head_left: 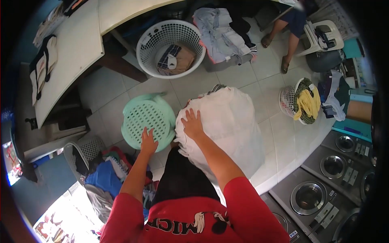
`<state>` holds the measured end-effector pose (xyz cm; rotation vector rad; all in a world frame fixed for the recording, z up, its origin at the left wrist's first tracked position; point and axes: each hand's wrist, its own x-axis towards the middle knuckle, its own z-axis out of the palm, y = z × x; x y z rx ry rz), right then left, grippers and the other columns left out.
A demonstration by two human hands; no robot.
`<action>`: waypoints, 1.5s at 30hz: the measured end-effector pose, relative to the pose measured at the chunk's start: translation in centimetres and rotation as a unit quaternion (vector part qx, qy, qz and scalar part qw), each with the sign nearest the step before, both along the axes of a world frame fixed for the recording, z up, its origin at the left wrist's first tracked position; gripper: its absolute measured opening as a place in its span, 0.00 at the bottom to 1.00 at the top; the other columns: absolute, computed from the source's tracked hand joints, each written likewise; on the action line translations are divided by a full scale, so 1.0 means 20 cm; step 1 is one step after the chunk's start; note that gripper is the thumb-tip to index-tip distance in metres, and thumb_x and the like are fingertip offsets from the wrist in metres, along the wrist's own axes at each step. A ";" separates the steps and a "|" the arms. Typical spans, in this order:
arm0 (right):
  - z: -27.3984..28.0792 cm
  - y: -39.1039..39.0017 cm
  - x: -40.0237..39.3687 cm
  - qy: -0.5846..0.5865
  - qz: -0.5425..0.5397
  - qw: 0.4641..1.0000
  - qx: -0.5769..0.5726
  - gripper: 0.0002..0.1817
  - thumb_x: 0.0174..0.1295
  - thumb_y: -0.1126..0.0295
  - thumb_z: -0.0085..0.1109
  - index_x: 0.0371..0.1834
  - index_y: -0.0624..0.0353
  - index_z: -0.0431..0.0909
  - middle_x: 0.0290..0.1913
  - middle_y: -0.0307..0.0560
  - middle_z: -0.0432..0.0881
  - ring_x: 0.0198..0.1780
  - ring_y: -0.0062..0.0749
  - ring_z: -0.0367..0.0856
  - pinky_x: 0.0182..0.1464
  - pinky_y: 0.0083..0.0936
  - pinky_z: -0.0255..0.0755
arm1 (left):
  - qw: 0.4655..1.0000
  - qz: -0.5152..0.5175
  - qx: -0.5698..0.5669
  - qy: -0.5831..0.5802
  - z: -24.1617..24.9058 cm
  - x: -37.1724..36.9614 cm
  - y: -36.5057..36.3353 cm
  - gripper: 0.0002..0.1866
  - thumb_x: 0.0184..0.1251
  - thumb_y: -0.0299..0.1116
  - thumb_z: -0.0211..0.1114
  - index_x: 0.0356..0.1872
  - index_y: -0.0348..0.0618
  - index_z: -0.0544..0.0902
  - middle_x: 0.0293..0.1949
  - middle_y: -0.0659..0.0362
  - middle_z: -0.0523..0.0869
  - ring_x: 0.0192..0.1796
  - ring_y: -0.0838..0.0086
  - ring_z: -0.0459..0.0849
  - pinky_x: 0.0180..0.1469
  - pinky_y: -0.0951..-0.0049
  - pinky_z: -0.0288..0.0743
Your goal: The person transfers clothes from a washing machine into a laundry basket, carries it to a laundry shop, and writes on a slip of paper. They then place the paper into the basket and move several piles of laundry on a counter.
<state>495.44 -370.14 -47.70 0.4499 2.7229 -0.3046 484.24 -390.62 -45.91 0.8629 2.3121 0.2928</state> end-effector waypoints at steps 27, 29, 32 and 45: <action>-0.25 0.29 0.27 -0.142 -0.130 0.981 0.000 0.26 0.42 0.48 0.48 0.44 0.48 0.73 0.55 0.50 0.62 0.62 0.51 0.44 0.56 0.61 0.29 | 0.983 0.021 -0.169 0.074 -0.21 -0.01 0.11 0.61 0.25 0.35 0.73 0.61 0.51 0.37 0.61 0.48 0.28 0.62 0.43 0.32 0.46 0.57 0.70; -0.25 0.29 0.36 -0.124 -0.134 0.983 0.011 0.27 0.42 0.47 0.47 0.46 0.47 0.72 0.55 0.49 0.62 0.63 0.47 0.45 0.56 0.60 0.28 | 0.982 0.024 -0.176 0.063 -0.20 -0.01 0.12 0.60 0.25 0.34 0.73 0.61 0.51 0.38 0.61 0.48 0.28 0.62 0.43 0.32 0.46 0.57 0.70; -0.26 0.29 0.46 -0.100 -0.133 0.986 -0.007 0.28 0.43 0.47 0.47 0.47 0.47 0.70 0.55 0.47 0.63 0.63 0.45 0.46 0.56 0.60 0.28 | 0.979 0.044 -0.197 0.040 -0.16 -0.03 0.14 0.59 0.27 0.36 0.72 0.61 0.53 0.38 0.62 0.48 0.28 0.62 0.44 0.33 0.47 0.56 0.69; 0.14 0.21 0.72 -0.043 -0.202 0.977 -0.046 0.21 0.40 0.71 0.54 0.42 0.53 0.71 0.57 0.49 0.58 0.60 0.45 0.53 0.55 0.45 0.52 | 0.877 0.260 -0.152 -0.375 -0.29 -0.27 -0.16 0.40 0.41 0.41 0.62 0.59 0.50 0.53 0.58 0.45 0.55 0.55 0.50 0.62 0.44 0.54 0.67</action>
